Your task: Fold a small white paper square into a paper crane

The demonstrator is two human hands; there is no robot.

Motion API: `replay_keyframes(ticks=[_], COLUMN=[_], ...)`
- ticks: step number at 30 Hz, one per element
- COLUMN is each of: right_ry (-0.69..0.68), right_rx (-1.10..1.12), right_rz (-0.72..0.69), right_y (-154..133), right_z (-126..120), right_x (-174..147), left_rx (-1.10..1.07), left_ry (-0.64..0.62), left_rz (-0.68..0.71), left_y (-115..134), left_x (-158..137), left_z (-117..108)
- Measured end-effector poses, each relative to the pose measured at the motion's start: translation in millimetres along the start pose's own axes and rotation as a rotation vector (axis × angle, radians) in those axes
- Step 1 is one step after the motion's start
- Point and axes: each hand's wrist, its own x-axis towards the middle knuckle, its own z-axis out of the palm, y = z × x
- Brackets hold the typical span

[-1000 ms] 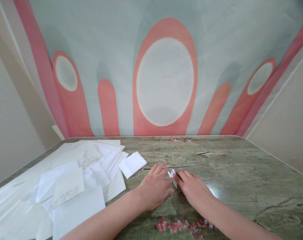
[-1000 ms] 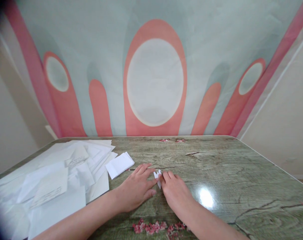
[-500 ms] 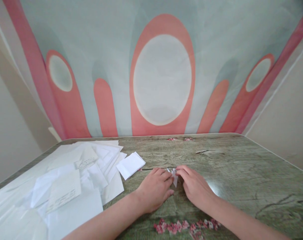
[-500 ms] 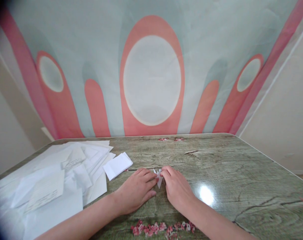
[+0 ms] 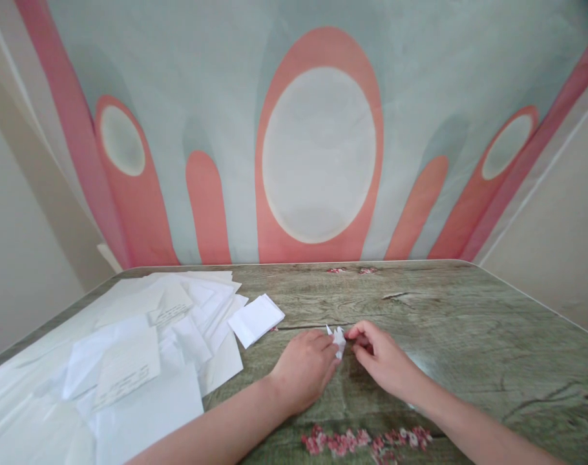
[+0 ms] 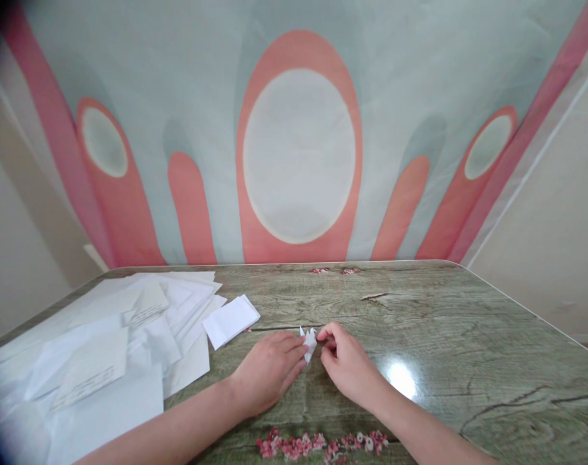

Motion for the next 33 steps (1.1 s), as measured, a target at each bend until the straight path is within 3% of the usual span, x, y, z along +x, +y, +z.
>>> replay_keyframes(ticks=[10, 21, 26, 29, 33], right_ry=[-0.053, -0.032, -0.022, -0.008, 0.021], right_rx=[0.369, 0.414, 0.554, 0.565, 0.423], right_rz=[0.107, 0.168, 0.199, 0.151, 0.009], right_y=[-10.1, -22.2, -21.7, -20.2, -20.1], right_z=[-1.8, -4.3, -0.2, 5.8, 12.9], right_x=[3.2, -1.8, -2.9, -4.1, -8.4], left_rx=[-0.046, -0.057, -0.115, -0.173, -0.286], left_ry=[-0.031, -0.024, 0.001, 0.020, 0.049], left_rz=[-0.052, -0.026, -0.062, -0.085, -0.075], left_y=[-2.5, -4.0, -3.9, -4.8, -5.4], left_x=[-0.6, -0.5, -0.9, -1.1, -0.6], left_z=[-2.1, -4.8, -3.7, -3.3, -3.6])
